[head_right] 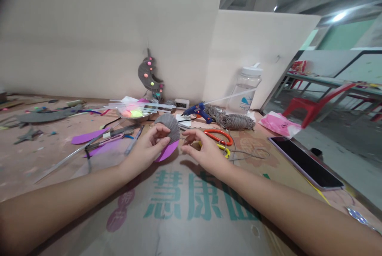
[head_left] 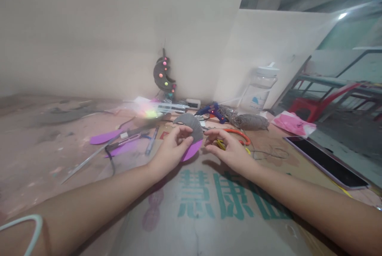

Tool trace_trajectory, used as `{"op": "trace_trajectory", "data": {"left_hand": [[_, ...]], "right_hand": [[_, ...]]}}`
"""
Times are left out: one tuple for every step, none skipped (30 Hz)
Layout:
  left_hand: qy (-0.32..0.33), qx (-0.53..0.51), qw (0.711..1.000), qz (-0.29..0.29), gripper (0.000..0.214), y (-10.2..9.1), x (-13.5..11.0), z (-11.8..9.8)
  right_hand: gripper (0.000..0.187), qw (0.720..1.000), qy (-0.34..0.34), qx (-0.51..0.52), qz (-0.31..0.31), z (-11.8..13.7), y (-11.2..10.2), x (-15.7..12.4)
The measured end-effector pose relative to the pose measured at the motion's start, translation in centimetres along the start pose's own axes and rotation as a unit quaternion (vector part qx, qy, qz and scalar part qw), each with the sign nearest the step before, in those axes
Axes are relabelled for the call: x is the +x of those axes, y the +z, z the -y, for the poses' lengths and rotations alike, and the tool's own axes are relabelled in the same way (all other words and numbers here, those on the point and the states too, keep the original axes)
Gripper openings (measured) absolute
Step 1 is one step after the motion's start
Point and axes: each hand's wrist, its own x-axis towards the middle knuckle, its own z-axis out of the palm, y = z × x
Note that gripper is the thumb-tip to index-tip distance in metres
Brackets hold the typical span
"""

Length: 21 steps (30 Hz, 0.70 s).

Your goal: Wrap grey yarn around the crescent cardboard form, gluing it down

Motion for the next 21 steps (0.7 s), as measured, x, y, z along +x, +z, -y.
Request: {"op": "trace_trajectory", "data": {"left_hand": [[0.0,-0.004,1.0,-0.002,0.016,0.0,0.02,0.02],[0.0,-0.007,1.0,-0.002,0.016,0.0,0.03,0.03],[0.0,-0.007,1.0,-0.003,0.015,0.0,0.03,0.04],[0.0,-0.007,1.0,-0.003,0.015,0.01,0.03,0.07],[0.001,-0.006,1.0,-0.002,0.015,0.02,0.03,0.13],[0.003,-0.005,1.0,0.0,0.016,0.02,0.03,0.22],[0.007,-0.004,1.0,0.003,0.016,0.02,0.03,0.32],[0.01,-0.002,1.0,0.006,0.017,0.03,0.03,0.43],[0.013,0.0,1.0,0.009,0.017,0.03,0.02,0.53],[0.017,0.004,1.0,0.009,0.017,0.04,0.01,0.58],[0.021,0.008,1.0,0.008,0.017,0.04,0.0,0.59],[0.024,0.013,1.0,0.007,0.016,0.05,-0.01,0.55],[0.026,0.017,1.0,0.004,0.015,0.06,-0.03,0.47],[0.028,0.02,0.999,0.002,0.015,0.07,-0.05,0.37],[0.029,0.021,0.999,0.001,0.014,0.07,-0.07,0.27],[0.029,0.021,0.999,0.003,0.014,0.06,-0.09,0.19],[0.028,0.02,0.999,0.006,0.015,0.04,-0.11,0.16],[0.029,0.018,0.999,0.01,0.016,0.02,-0.13,0.19],[0.029,0.014,0.999,0.016,0.017,0.01,-0.14,0.27],[0.03,0.01,0.999,0.021,0.018,-0.01,-0.15,0.4],[0.031,0.005,0.999,0.025,0.018,-0.02,-0.16,0.55]], "right_hand": [[0.032,1.0,-0.001,-0.01,-0.007,-0.01,0.01,0.06],[0.029,1.0,-0.003,-0.017,-0.015,-0.02,0.02,0.11],[0.025,0.999,-0.006,-0.023,-0.022,-0.02,0.01,0.15],[0.02,0.999,-0.008,-0.027,-0.028,0.0,-0.01,0.17],[0.016,0.999,-0.009,-0.029,-0.031,0.02,-0.04,0.18],[0.015,0.999,-0.007,-0.03,-0.033,0.06,-0.08,0.17],[0.016,0.999,-0.001,-0.029,-0.03,0.1,-0.11,0.15],[0.019,0.999,0.008,-0.027,-0.024,0.14,-0.14,0.12],[0.022,0.999,0.019,-0.024,-0.016,0.18,-0.17,0.1],[0.024,0.999,0.027,-0.021,-0.008,0.23,-0.19,0.07],[0.025,0.999,0.031,-0.021,0.001,0.28,-0.21,0.04],[0.027,0.999,0.029,-0.023,0.009,0.33,-0.23,0.02],[0.028,0.999,0.023,-0.025,0.013,0.38,-0.26,0.0],[0.029,0.999,0.015,-0.026,0.016,0.42,-0.28,-0.01],[0.03,1.0,0.007,-0.024,0.018,0.45,-0.3,-0.02],[0.031,1.0,0.001,-0.02,0.021,0.46,-0.31,-0.03],[0.032,1.0,-0.002,-0.015,0.022,0.44,-0.31,-0.03],[0.034,1.0,-0.003,-0.008,0.024,0.4,-0.29,-0.04],[0.035,1.0,0.0,0.001,0.028,0.34,-0.25,-0.05],[0.037,0.999,0.005,0.01,0.034,0.27,-0.2,-0.07],[0.039,0.999,0.012,0.021,0.041,0.19,-0.13,-0.11]]}}
